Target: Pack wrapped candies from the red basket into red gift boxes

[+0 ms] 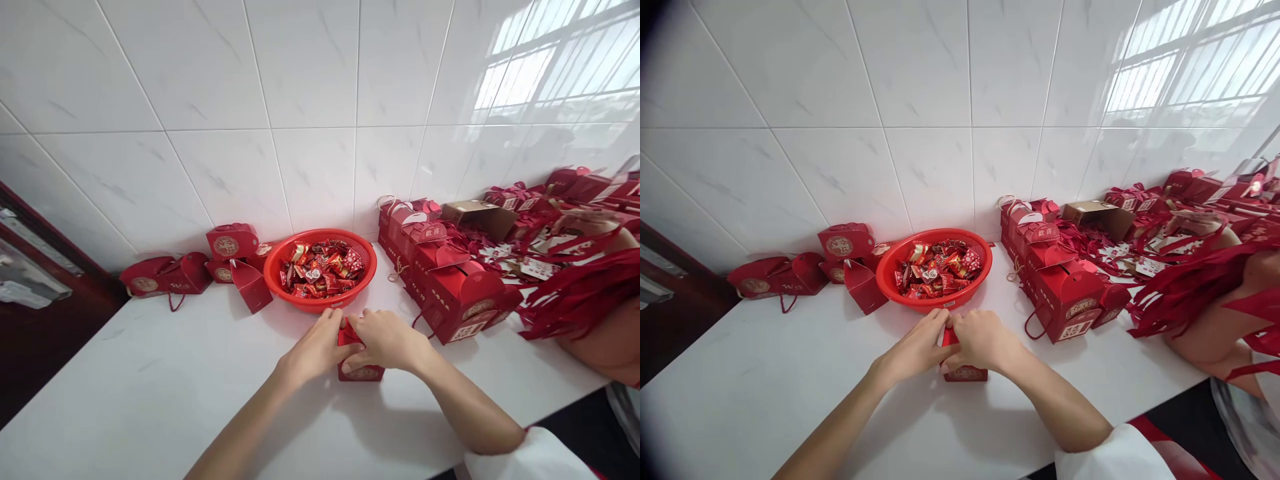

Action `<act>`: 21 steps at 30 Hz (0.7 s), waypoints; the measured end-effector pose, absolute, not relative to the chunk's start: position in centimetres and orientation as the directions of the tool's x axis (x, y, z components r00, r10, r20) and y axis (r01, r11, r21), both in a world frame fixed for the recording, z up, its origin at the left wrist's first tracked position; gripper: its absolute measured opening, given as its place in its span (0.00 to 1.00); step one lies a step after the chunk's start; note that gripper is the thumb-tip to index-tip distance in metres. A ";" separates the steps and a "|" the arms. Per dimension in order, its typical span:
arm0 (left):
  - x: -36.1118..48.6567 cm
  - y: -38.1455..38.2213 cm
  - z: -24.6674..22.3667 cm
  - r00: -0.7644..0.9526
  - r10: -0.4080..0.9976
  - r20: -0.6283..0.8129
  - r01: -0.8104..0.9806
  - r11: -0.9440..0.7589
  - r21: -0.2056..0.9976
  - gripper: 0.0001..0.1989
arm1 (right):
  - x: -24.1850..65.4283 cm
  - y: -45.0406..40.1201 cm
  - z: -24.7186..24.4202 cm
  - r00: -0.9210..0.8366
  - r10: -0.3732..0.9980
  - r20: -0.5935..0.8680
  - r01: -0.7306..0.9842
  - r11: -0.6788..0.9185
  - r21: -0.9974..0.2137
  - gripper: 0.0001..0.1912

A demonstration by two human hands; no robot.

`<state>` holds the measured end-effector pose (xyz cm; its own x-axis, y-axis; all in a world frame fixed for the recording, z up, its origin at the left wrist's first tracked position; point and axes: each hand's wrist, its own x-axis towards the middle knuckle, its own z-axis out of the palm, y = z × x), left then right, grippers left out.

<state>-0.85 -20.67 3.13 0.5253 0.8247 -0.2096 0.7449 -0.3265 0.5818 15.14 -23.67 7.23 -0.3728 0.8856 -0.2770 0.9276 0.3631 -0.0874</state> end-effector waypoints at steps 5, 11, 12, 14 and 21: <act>-0.4 -20.6 3.5 0.489 0.854 -0.179 0.799 -0.356 0.484 0.09 | 13.3 -24.1 6.3 -0.336 0.921 -0.197 0.942 0.324 -0.091 0.31; -2.6 -19.9 5.3 0.642 0.738 -0.209 0.686 -0.432 0.585 0.13 | 13.2 -24.7 3.5 -0.267 0.963 -0.021 0.950 0.260 -0.174 0.19; -3.1 -19.9 5.8 0.659 0.725 -0.201 0.663 -0.435 0.610 0.15 | 13.7 -24.9 3.7 -0.283 0.959 -0.014 0.940 0.274 -0.203 0.18; -4.0 -19.8 6.8 0.672 0.724 -0.157 0.617 -0.430 0.659 0.18 | 15.3 -25.7 5.0 -0.328 0.945 -0.009 0.913 0.314 -0.262 0.17; -5.6 -17.4 6.1 0.533 0.820 0.211 0.543 -0.523 0.657 0.18 | 24.3 -27.6 17.8 -0.216 0.858 0.467 0.848 0.402 -0.346 0.19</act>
<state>-5.57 -17.42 6.13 0.5326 0.8195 0.2113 0.5433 -0.5226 0.6571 24.33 -27.56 17.85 -0.2160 0.8577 0.4665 0.8480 0.4016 -0.3457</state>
